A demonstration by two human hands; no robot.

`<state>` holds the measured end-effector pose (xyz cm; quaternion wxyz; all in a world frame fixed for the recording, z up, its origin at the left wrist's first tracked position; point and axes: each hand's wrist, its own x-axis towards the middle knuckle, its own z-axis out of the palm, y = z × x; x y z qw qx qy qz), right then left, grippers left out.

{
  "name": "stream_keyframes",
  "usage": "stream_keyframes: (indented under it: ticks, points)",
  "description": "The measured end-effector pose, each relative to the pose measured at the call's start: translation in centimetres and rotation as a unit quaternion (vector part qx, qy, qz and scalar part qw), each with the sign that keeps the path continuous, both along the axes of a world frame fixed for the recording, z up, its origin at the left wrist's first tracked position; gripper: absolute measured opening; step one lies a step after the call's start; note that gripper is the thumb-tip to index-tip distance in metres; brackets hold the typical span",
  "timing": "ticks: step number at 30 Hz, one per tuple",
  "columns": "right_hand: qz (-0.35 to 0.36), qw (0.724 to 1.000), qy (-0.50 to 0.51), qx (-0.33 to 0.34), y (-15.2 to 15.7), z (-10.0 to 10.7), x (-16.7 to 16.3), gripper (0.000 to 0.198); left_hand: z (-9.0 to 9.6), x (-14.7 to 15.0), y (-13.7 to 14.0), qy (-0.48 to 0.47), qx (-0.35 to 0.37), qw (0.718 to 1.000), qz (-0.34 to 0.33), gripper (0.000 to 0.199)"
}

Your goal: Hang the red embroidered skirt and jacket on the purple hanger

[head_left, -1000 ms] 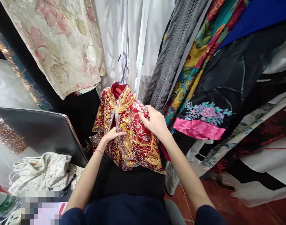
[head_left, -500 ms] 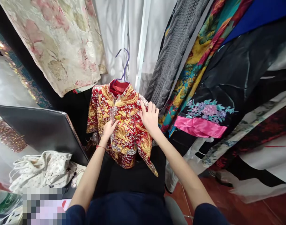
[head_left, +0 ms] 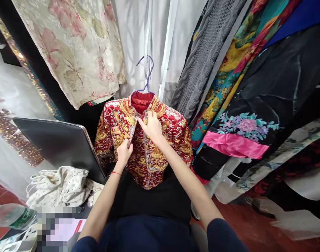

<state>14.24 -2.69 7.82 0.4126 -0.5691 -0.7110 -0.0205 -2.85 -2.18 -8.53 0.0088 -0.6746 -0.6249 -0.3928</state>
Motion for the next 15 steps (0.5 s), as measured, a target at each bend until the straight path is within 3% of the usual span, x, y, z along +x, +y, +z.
stream_keyframes:
  ticks: [4,7,12,15]
  points:
    - [0.118,0.989,0.041,-0.073,2.0,0.5,-0.3,0.025,0.7,1.6,-1.9,-0.002,0.003,0.997,-0.078,0.021]
    - [0.169,0.983,0.06,-0.049,2.2,2.7,0.5,0.014,2.6,4.0,-2.9,-0.004,0.008,0.992,-0.125,0.018]
    - [0.076,0.988,0.028,0.135,0.5,7.2,3.0,0.029,7.1,9.6,-3.1,-0.029,0.022,0.983,-0.183,0.011]
    - [0.026,0.987,-0.021,0.159,0.4,7.3,4.5,0.034,8.3,12.5,-2.4,-0.032,-0.017,0.981,-0.191,0.014]
